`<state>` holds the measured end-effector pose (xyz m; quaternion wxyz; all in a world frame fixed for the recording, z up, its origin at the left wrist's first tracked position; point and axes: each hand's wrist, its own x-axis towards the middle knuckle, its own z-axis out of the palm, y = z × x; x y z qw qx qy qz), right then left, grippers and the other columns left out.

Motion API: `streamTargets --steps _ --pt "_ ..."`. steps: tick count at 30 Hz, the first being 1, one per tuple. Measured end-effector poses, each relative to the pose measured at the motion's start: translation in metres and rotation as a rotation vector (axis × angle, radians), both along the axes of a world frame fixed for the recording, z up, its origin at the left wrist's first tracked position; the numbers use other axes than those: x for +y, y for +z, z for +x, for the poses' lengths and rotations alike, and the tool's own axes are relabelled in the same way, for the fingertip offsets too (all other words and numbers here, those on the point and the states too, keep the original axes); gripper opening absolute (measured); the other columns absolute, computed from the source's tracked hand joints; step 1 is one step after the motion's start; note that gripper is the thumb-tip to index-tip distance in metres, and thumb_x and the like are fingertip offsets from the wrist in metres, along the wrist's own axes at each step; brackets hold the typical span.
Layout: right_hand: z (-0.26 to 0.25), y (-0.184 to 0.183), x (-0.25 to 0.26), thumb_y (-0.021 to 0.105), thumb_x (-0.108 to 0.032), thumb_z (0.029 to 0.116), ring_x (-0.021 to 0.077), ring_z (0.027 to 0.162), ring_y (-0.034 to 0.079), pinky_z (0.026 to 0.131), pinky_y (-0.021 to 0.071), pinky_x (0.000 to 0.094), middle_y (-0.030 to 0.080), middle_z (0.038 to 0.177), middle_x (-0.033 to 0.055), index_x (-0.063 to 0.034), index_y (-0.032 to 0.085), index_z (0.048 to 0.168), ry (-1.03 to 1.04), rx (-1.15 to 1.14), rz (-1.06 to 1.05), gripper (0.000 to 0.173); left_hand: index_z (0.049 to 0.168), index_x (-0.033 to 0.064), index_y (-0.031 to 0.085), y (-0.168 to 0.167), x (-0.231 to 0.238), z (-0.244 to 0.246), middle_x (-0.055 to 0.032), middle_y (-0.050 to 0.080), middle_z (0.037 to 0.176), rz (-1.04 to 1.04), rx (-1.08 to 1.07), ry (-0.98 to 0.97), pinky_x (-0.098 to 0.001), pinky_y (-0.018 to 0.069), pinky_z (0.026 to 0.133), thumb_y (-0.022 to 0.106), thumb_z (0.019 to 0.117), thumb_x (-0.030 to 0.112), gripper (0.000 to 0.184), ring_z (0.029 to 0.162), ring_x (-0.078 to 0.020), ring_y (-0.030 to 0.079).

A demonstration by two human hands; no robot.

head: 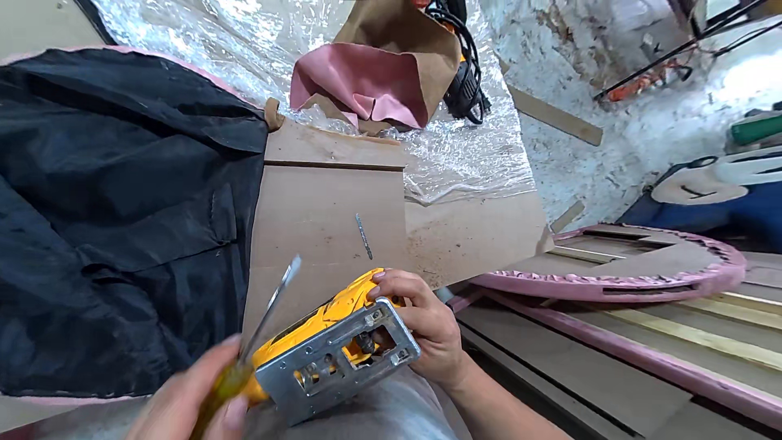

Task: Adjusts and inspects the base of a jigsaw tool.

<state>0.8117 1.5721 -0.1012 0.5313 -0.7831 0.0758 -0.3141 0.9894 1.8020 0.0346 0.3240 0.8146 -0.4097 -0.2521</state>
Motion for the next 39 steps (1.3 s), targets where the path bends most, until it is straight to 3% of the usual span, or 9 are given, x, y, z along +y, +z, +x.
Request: streamTargets --steps 5,9,12,16,20,25,32,35,39 --pt "0.0 0.004 -0.001 0.079 -0.013 0.0892 0.0268 0.128 0.059 0.11 0.0516 0.0485 0.068 0.124 0.0085 -0.0092 0.075 0.096 -0.019 -0.018 -0.098 0.009 0.138 0.0032 0.061 -0.068 -0.02 -0.011 -0.0128 0.07 0.108 -0.13 -0.233 0.137 -0.03 0.0578 0.077 0.047 0.1063 0.028 0.042 0.092 -0.014 0.068" --pt "-0.007 0.006 0.0 0.074 -0.015 0.0919 0.0285 0.131 0.058 0.114 0.0478 0.0525 0.067 0.128 0.0101 -0.0078 0.074 0.098 0.034 -0.006 -0.13 0.01 0.14 0.0039 0.059 -0.09 -0.029 -0.014 -0.0126 0.07 0.108 -0.175 -0.284 0.168 -0.0327 0.0572 0.075 0.04 0.1072 0.029 0.046 0.089 -0.0158 0.067" --pt "-0.012 0.006 0.001 0.07 -0.02 0.094 0.0302 0.134 0.055 0.116 0.045 0.0559 0.064 0.133 0.0115 -0.0073 0.073 0.101 0.054 0.007 -0.152 0.015 0.14 0.003 0.059 -0.093 -0.031 -0.015 -0.014 0.07 0.108 -0.202 -0.314 0.167 -0.0329 0.0568 0.076 0.039 0.1078 0.028 0.045 0.09 -0.0169 0.068" --pt "-0.007 0.004 0.003 0.072 -0.012 0.0908 0.0318 0.134 0.056 0.117 0.0449 0.0557 0.066 0.132 0.0133 -0.0056 0.074 0.101 0.023 -0.004 -0.127 0.013 0.14 0.0025 0.059 -0.096 -0.031 -0.011 -0.0159 0.07 0.113 -0.21 -0.287 0.18 -0.034 0.0574 0.08 0.039 0.1086 0.03 0.047 0.096 -0.0178 0.069" --pt "0.004 0.006 0.001 0.073 -0.009 0.0886 0.0317 0.133 0.056 0.115 0.0464 0.054 0.065 0.131 0.0143 -0.0049 0.074 0.105 0.027 -0.025 -0.069 0.017 0.141 0.0039 0.059 -0.097 -0.032 -0.005 -0.0136 0.07 0.11 -0.191 -0.26 0.211 -0.0333 0.0568 0.079 0.039 0.1083 0.03 0.046 0.092 -0.0156 0.068" --pt "0.018 0.01 -0.003 0.073 -0.009 0.0915 0.0304 0.128 0.06 0.117 0.0419 0.061 0.069 0.118 0.0111 -0.0058 0.074 0.097 0.073 -0.032 -0.051 0.006 0.142 0.0068 0.059 -0.099 -0.033 0.0 -0.0115 0.07 0.111 -0.186 -0.221 0.257 -0.0313 0.0568 0.079 0.04 0.1083 0.032 0.046 0.092 -0.0125 0.067" --pt "0.024 0.014 -0.014 0.075 -0.008 0.0874 0.0304 0.126 0.062 0.114 0.0457 0.0599 0.069 0.119 0.012 -0.0059 0.073 0.093 0.139 -0.018 -0.075 0.006 0.139 0.0049 0.06 -0.1 -0.033 -0.008 -0.0088 0.07 0.103 -0.194 -0.193 0.315 -0.0264 0.0561 0.075 0.04 0.1086 0.033 0.046 0.087 -0.009 0.066" --pt "0.023 0.014 -0.016 0.076 -0.01 0.0846 0.0314 0.129 0.06 0.116 0.0429 0.0626 0.069 0.122 0.0123 -0.0066 0.073 0.094 0.166 -0.005 -0.008 0.011 0.139 0.0042 0.06 -0.1 -0.032 -0.01 -0.0094 0.07 0.105 -0.187 -0.182 0.319 -0.0258 0.0565 0.076 0.04 0.1083 0.032 0.046 0.088 -0.0087 0.066" --pt "0.018 0.017 -0.01 0.072 -0.01 0.0931 0.0304 0.13 0.059 0.118 0.0415 0.0585 0.069 0.121 0.0103 -0.0073 0.072 0.1 0.084 0.033 0.191 0.007 0.138 0.0033 0.06 -0.1 -0.032 -0.01 -0.0093 0.07 0.105 -0.193 -0.173 0.304 -0.0247 0.0564 0.076 0.04 0.1082 0.03 0.045 0.088 -0.008 0.066"
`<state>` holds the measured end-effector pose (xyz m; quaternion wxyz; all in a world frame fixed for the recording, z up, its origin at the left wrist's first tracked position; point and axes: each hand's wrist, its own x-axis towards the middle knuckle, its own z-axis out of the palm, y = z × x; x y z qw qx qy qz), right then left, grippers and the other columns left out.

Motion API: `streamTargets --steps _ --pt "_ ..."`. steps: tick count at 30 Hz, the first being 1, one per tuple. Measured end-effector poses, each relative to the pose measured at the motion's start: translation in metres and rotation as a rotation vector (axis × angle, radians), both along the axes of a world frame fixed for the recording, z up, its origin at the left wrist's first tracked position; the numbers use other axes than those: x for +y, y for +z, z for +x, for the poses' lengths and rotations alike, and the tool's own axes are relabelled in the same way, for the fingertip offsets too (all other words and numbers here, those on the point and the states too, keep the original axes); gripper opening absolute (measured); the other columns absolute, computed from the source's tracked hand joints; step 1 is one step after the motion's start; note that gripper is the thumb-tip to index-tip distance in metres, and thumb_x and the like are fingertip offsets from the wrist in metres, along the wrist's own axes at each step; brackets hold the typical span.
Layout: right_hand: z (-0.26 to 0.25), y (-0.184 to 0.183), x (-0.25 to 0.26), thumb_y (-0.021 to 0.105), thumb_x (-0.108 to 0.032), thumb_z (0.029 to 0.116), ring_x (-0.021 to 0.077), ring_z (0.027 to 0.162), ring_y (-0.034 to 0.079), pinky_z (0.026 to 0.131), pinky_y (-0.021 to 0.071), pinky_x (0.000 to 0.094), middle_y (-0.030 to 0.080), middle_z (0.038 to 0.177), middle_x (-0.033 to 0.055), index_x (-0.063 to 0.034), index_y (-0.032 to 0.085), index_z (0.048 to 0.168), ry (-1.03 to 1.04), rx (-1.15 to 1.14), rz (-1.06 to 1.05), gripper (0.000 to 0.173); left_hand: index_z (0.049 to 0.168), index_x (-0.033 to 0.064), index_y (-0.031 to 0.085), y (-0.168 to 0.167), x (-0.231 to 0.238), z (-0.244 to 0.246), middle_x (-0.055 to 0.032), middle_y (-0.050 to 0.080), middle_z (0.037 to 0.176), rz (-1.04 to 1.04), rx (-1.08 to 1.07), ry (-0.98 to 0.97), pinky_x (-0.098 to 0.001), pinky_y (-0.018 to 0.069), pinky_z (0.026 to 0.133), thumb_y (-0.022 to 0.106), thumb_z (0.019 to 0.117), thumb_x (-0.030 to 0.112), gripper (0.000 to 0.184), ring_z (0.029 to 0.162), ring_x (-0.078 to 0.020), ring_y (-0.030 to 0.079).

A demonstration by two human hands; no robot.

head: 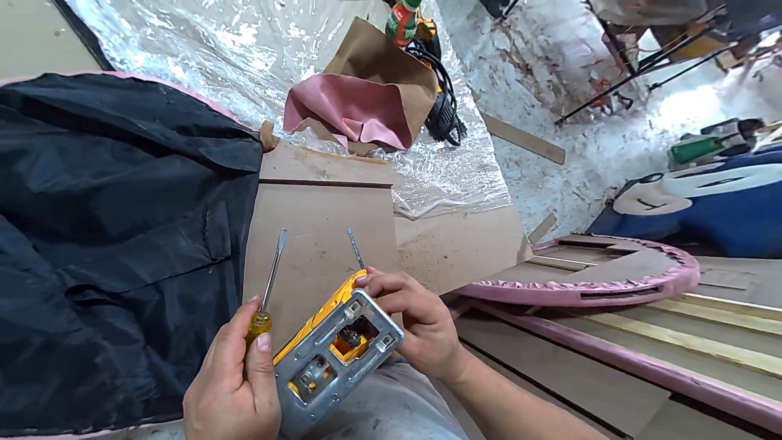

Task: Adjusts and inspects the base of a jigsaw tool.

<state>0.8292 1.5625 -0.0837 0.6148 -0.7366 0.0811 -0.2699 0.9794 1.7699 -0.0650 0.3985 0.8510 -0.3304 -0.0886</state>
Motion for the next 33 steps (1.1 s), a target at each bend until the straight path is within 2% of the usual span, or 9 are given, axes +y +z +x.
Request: streamTargets --steps 4,6,10,13,17,21,26,29,33 --pt "-0.005 0.007 0.01 0.07 -0.014 0.0976 0.0262 0.119 0.065 0.106 0.0546 0.0467 0.071 0.114 0.0089 -0.0077 0.076 0.106 -0.216 0.06 0.131 0.012 0.136 0.0014 0.061 0.0 -0.001 -0.001 -0.01 0.07 0.107 -0.016 0.004 -0.022 -0.0241 0.057 0.078 0.041 0.1078 0.029 0.044 0.09 -0.0079 0.067" --pt "-0.008 0.009 0.014 0.072 -0.012 0.0966 0.027 0.115 0.067 0.101 0.0576 0.0452 0.072 0.112 0.0109 -0.0064 0.076 0.107 -0.276 0.06 0.15 0.013 0.136 0.0016 0.061 0.0 -0.002 -0.001 -0.0101 0.07 0.108 -0.023 0.01 -0.029 -0.0236 0.0572 0.078 0.042 0.1077 0.029 0.044 0.091 -0.0073 0.067" --pt "-0.011 0.011 0.02 0.073 -0.005 0.0933 0.0272 0.112 0.069 0.103 0.0566 0.0482 0.073 0.11 0.0109 -0.0068 0.073 0.111 -0.298 0.02 0.099 0.018 0.137 0.0025 0.061 -0.001 -0.001 0.001 -0.0098 0.07 0.107 -0.04 0.013 -0.053 -0.0241 0.0567 0.077 0.041 0.108 0.029 0.044 0.089 -0.0073 0.067" --pt "-0.013 0.007 0.02 0.072 -0.004 0.0926 0.0236 0.113 0.069 0.112 0.0497 0.0521 0.074 0.106 0.0064 -0.007 0.075 0.103 -0.277 0.028 -0.08 0.012 0.137 0.0026 0.06 -0.002 -0.001 0.002 -0.01 0.07 0.108 -0.044 0.015 -0.062 -0.0245 0.0566 0.077 0.04 0.1078 0.029 0.045 0.089 -0.0082 0.067" --pt "-0.012 0.007 0.023 0.071 -0.002 0.0906 0.0228 0.113 0.069 0.113 0.048 0.0545 0.075 0.104 0.005 -0.0069 0.074 0.098 -0.293 0.053 -0.229 0.01 0.138 0.0026 0.06 -0.003 0.0 0.003 -0.0107 0.07 0.108 -0.045 0.023 -0.066 -0.0257 0.0569 0.077 0.04 0.1082 0.03 0.046 0.09 -0.0092 0.067" --pt "-0.01 0.008 0.021 0.072 -0.002 0.0898 0.0232 0.115 0.067 0.113 0.0483 0.052 0.073 0.104 0.0051 -0.0062 0.074 0.097 -0.263 0.05 -0.232 0.009 0.139 0.0033 0.06 -0.003 0.0 0.004 -0.0099 0.07 0.107 -0.051 0.027 -0.071 -0.0256 0.0566 0.077 0.04 0.1083 0.03 0.045 0.089 -0.0086 0.067" --pt "-0.008 0.014 0.018 0.069 -0.004 0.0935 0.0231 0.115 0.067 0.115 0.0459 0.0537 0.074 0.105 0.0063 -0.0049 0.074 0.098 -0.229 0.048 -0.185 0.007 0.139 0.0036 0.059 -0.004 -0.001 0.005 -0.0094 0.07 0.107 -0.059 0.027 -0.078 -0.0251 0.0568 0.077 0.04 0.1084 0.03 0.045 0.089 -0.0082 0.067" --pt "-0.008 0.014 0.016 0.068 -0.002 0.0928 0.0233 0.117 0.066 0.116 0.0444 0.054 0.073 0.107 0.0064 -0.0046 0.074 0.098 -0.193 0.058 -0.189 0.008 0.139 0.0041 0.059 -0.003 -0.001 0.005 -0.0096 0.07 0.107 -0.058 0.027 -0.074 -0.0256 0.0565 0.076 0.039 0.1083 0.03 0.045 0.088 -0.0082 0.066" --pt "-0.007 0.011 0.016 0.071 -0.002 0.0902 0.0255 0.119 0.063 0.111 0.0502 0.0513 0.07 0.108 0.0073 -0.0043 0.074 0.094 -0.169 0.079 -0.161 0.005 0.139 0.0038 0.059 -0.004 -0.002 0.005 -0.0095 0.07 0.107 -0.065 0.026 -0.07 -0.0247 0.0563 0.076 0.04 0.1085 0.031 0.045 0.088 -0.0075 0.066"
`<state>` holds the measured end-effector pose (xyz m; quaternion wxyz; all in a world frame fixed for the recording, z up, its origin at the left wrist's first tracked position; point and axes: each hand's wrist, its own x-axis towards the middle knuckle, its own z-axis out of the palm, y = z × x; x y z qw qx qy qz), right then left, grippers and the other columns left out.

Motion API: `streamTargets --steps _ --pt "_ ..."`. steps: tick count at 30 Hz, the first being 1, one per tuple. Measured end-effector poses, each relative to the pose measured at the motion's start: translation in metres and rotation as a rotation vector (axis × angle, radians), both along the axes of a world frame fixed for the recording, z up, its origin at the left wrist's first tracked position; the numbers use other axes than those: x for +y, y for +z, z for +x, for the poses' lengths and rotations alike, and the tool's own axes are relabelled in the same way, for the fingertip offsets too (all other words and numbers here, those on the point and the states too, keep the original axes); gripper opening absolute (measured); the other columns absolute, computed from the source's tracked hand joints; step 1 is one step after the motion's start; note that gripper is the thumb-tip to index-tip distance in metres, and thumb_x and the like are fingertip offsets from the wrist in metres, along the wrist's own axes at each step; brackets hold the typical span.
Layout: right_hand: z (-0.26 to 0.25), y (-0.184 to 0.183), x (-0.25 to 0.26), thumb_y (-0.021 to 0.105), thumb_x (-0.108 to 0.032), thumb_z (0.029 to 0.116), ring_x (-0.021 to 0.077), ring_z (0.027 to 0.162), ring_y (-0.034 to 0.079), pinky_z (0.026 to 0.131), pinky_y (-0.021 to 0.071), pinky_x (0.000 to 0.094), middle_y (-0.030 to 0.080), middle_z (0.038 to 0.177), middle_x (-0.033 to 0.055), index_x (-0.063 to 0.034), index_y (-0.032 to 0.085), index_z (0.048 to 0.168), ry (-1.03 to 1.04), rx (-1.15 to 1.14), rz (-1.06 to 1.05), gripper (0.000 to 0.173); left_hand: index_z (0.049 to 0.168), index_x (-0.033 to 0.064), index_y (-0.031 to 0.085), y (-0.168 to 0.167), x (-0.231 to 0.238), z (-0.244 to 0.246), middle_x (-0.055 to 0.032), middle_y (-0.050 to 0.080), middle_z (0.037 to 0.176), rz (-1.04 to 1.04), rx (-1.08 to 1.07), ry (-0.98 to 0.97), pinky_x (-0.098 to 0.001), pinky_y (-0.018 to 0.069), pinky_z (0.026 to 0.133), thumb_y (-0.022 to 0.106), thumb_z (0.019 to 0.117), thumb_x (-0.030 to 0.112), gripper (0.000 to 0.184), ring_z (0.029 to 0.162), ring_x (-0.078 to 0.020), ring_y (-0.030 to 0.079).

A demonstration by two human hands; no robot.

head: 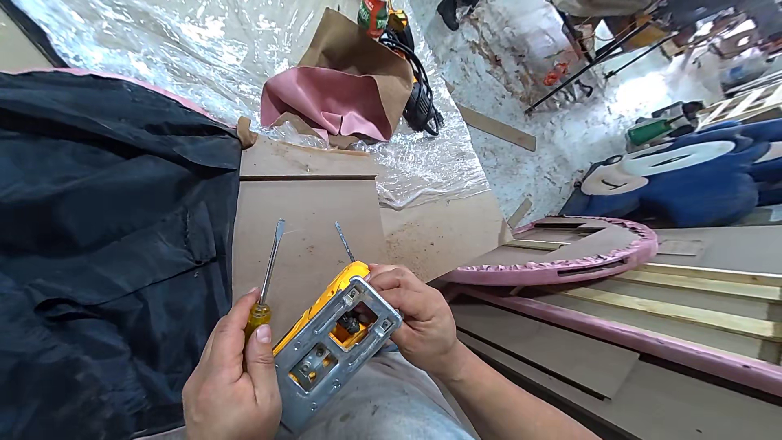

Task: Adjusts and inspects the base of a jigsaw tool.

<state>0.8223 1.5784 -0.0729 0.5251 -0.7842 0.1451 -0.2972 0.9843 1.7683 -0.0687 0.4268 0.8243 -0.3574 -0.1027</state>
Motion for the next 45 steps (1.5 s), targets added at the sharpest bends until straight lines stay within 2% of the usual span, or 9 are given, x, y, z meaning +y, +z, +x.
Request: streamTargets --steps 7,15,23,29,35,38,41,43,45 --pt "0.004 -0.002 -0.001 0.078 -0.002 0.0841 0.0256 0.117 0.066 0.107 0.0546 0.0513 0.07 0.11 0.008 -0.0046 0.071 0.101 -0.023 -0.033 -0.078 0.018 0.138 0.0041 0.06 0.0 0.0 0.0 -0.0089 0.07 0.106 0.009 -0.007 0.007 -0.0241 0.0564 0.076 0.04 0.1084 0.03 0.044 0.088 -0.0074 0.066" --pt "-0.003 -0.014 -0.001 0.077 -0.003 0.0866 0.0254 0.117 0.068 0.106 0.0563 0.047 0.072 0.112 0.0111 -0.0017 0.073 0.094 -0.054 -0.132 -0.311 0.008 0.138 0.003 0.06 0.001 0.0 -0.002 -0.0093 0.07 0.108 0.025 0.002 0.002 -0.0239 0.0567 0.078 0.041 0.1082 0.029 0.044 0.089 -0.007 0.067" --pt "0.0 -0.013 0.008 0.077 -0.001 0.0841 0.0269 0.117 0.067 0.109 0.053 0.0514 0.073 0.11 0.0108 -0.0016 0.072 0.09 -0.1 -0.109 -0.163 0.008 0.138 0.0026 0.059 0.001 0.001 0.0 -0.0078 0.07 0.104 0.031 0.042 -0.022 -0.0227 0.0563 0.075 0.04 0.1082 0.028 0.044 0.085 -0.006 0.065" --pt "0.001 -0.014 0.023 0.075 -0.009 0.0866 0.0304 0.139 0.052 0.114 0.0481 0.05 0.062 0.141 0.0116 -0.007 0.072 0.122 -0.19 0.033 0.219 0.035 0.137 0.0038 0.06 0.005 0.0 0.002 -0.0014 0.07 0.101 0.039 0.168 -0.031 -0.018 0.0567 0.072 0.041 0.108 0.027 0.042 0.083 -0.0013 0.066" --pt "-0.003 -0.014 0.025 0.075 -0.012 0.0861 0.0292 0.139 0.052 0.116 0.0461 0.0491 0.064 0.138 0.0098 -0.007 0.073 0.12 -0.2 0.035 0.229 0.034 0.142 0.0099 0.057 0.011 -0.009 0.015 -0.001 0.07 0.1 0.123 0.566 -0.082 -0.0256 0.0593 0.072 0.043 0.1043 0.02 0.041 0.085 -0.01 0.069" --pt "0.001 -0.019 0.026 0.073 -0.016 0.0905 0.029 0.14 0.052 0.121 0.0402 0.0506 0.067 0.136 0.0101 -0.0045 0.073 0.121 -0.232 0.022 0.202 0.032 0.147 0.0226 0.057 0.007 -0.019 0.034 0.0004 0.07 0.122 0.241 0.545 -0.105 -0.0356 0.0594 0.088 0.047 0.1034 0.033 0.046 0.106 -0.0123 0.069" --pt "0.01 -0.022 0.023 0.07 -0.013 0.0917 0.0259 0.139 0.053 0.118 0.0446 0.046 0.066 0.138 0.0098 -0.0045 0.073 0.123 -0.242 0.03 0.239 0.032 0.158 0.0141 0.042 0.013 -0.013 0.025 -0.0092 0.039 0.163 0.119 0.32 -0.263 -0.0485 0.0364 0.12 0.036 0.107 0.054 0.065 0.149 -0.023 0.039" --pt "0.017 -0.02 0.021 0.069 -0.008 0.0904 0.0235 0.138 0.053 0.118 0.0445 0.0436 0.065 0.138 0.0088 -0.0051 0.073 0.124 -0.226 0.029 0.302 0.034 0.145 0.0062 0.057 0.01 -0.01 0.008 -0.0105 0.054 0.151 -0.047 0.339 -0.304 -0.0425 0.0485 0.113 0.043 0.1076 0.049 0.059 0.138 -0.023 0.053" --pt "0.021 -0.019 0.02 0.067 -0.006 0.0902 0.0231 0.138 0.053 0.118 0.0439 0.0425 0.065 0.138 0.0089 -0.0045 0.073 0.124 -0.216 0.013 0.357 0.034 0.132 -0.0031 0.064 0.008 -0.013 -0.004 -0.0117 0.069 0.129 -0.139 0.402 -0.246 -0.0296 0.0623 0.091 0.051 0.1074 0.033 0.046 0.111 -0.0161 0.071"
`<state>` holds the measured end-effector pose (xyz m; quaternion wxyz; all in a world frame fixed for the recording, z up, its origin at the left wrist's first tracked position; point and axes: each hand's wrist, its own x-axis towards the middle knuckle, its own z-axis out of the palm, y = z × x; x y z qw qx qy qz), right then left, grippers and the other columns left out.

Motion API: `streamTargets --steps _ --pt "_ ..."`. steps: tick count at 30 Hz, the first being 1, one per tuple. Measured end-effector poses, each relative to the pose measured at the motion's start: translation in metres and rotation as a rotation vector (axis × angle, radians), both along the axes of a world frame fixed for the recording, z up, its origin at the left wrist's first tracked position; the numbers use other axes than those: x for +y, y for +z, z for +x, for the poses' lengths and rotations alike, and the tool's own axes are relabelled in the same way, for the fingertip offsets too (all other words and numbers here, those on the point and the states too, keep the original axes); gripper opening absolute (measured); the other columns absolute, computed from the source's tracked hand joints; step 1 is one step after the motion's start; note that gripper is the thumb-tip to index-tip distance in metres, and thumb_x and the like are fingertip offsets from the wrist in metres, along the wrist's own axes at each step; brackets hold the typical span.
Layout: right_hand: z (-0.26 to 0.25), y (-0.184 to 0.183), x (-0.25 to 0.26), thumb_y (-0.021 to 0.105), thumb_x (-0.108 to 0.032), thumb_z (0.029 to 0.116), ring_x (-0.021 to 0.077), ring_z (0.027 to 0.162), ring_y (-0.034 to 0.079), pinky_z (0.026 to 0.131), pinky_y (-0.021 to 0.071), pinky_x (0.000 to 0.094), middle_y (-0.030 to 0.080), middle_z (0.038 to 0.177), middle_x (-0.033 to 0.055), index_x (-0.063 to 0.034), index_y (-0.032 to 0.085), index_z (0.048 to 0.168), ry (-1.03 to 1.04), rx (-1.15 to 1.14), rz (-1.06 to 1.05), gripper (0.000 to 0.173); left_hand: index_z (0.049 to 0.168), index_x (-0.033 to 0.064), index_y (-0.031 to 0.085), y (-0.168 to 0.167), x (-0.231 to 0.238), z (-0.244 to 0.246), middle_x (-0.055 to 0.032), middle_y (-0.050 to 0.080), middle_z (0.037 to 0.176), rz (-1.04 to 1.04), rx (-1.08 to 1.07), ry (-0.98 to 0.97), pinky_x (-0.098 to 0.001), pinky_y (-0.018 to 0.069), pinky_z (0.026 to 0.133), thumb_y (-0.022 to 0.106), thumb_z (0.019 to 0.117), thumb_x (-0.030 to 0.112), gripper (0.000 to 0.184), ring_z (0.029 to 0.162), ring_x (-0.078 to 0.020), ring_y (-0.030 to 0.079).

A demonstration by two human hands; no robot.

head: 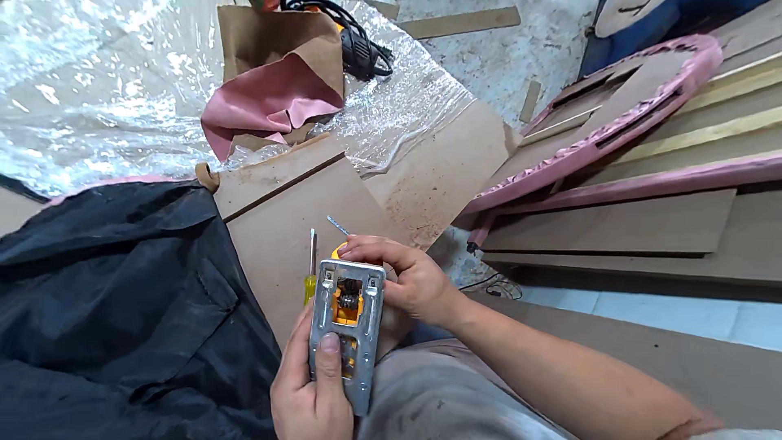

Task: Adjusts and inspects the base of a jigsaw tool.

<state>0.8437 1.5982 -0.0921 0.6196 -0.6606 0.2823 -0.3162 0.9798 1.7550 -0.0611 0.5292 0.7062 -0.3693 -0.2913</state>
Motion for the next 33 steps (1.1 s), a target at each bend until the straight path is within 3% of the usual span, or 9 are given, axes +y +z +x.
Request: streamTargets --steps 2,6,10,15,18,20,24,28,33 --pt "0.001 0.0 -0.004 0.065 -0.006 0.0919 0.0242 0.138 0.053 0.118 0.0442 0.0416 0.065 0.138 0.0104 -0.0022 0.072 0.123 0.01 -0.036 0.059 0.032 0.131 -0.0069 0.062 0.004 -0.004 -0.009 -0.014 0.068 0.128 -0.009 0.068 0.029 -0.0264 0.0612 0.09 0.05 0.108 0.025 0.041 0.108 -0.0145 0.07" --pt "-0.006 0.006 -0.018 0.065 -0.005 0.09 0.0268 0.141 0.05 0.121 0.0399 0.0419 0.064 0.138 0.0126 -0.0003 0.073 0.118 0.087 -0.068 0.184 0.029 0.139 -0.0104 0.052 0.001 -0.002 -0.029 -0.023 0.049 0.149 -0.058 0.133 -0.057 -0.0349 0.0514 0.109 0.045 0.1085 0.025 0.047 0.132 -0.0232 0.056" --pt "-0.024 0.0 -0.015 0.065 -0.013 0.0902 0.0317 0.148 0.041 0.127 0.0286 0.0469 0.063 0.142 0.0126 -0.0024 0.073 0.12 0.132 -0.069 0.101 0.033 0.14 -0.0022 0.055 -0.003 0.006 -0.027 -0.0215 0.044 0.154 -0.093 0.17 -0.19 -0.0426 0.0435 0.117 0.048 0.1087 0.033 0.047 0.142 -0.0293 0.046" --pt "-0.031 0.001 -0.002 0.062 -0.002 0.0894 0.0285 0.15 0.039 0.126 0.0324 0.0444 0.057 0.149 0.011 -0.003 0.072 0.125 0.075 -0.06 0.099 0.037 0.136 0.0055 0.063 0.005 0.011 -0.013 -0.0181 0.043 0.157 -0.067 0.236 -0.286 -0.0457 0.0383 0.12 0.043 0.1104 0.038 0.046 0.145 -0.031 0.042" --pt "-0.032 -0.002 -0.003 0.063 -0.005 0.0942 0.0253 0.15 0.04 0.125 0.0347 0.0422 0.055 0.152 0.01 -0.003 0.071 0.128 0.038 -0.089 0.155 0.035 0.127 -0.001 0.068 0.006 0.001 -0.003 -0.0216 0.052 0.149 -0.069 0.267 -0.282 -0.0478 0.0451 0.115 0.037 0.112 0.033 0.048 0.139 -0.0351 0.05" --pt "-0.034 -0.002 -0.003 0.063 -0.003 0.0949 0.0246 0.147 0.044 0.122 0.0391 0.0411 0.056 0.151 0.0109 -0.0016 0.071 0.126 0.005 -0.109 0.194 0.033 0.122 -0.0027 0.069 0.007 -0.011 0.006 -0.0196 0.06 0.14 -0.06 0.227 -0.286 -0.044 0.0533 0.107 0.039 0.111 0.023 0.041 0.127 -0.0314 0.06" --pt "-0.037 0.0 -0.004 0.062 0.0 0.0948 0.0245 0.144 0.047 0.118 0.0444 0.0401 0.055 0.151 0.013 0.0004 0.07 0.127 0.011 -0.139 0.262 0.033 0.117 0.0044 0.072 0.008 -0.044 0.022 -0.0071 0.073 0.115 0.026 0.109 -0.258 -0.034 0.0607 0.089 0.058 0.102 0.02 0.025 0.104 -0.019 0.07" --pt "-0.034 -0.001 -0.005 0.063 0.002 0.0932 0.0234 0.144 0.047 0.118 0.0442 0.0392 0.055 0.151 0.0127 0.0003 0.071 0.126 0.023 -0.157 0.277 0.034 0.126 0.018 0.072 -0.004 -0.08 0.041 -0.0015 0.068 0.126 0.12 0.09 -0.419 -0.0387 0.0611 0.09 0.071 0.0935 0.034 0.036 0.112 -0.0212 0.067" --pt "-0.034 0.001 -0.004 0.063 0.001 0.0934 0.0225 0.145 0.046 0.118 0.0439 0.0384 0.054 0.152 0.0117 -0.0012 0.071 0.126 0.007 -0.136 0.3 0.034 0.131 0.0166 0.07 -0.001 -0.1 0.047 -0.0034 0.063 0.138 0.18 0.226 -0.553 -0.0394 0.0618 0.09 0.076 0.0859 0.018 0.046 0.116 -0.0237 0.066"
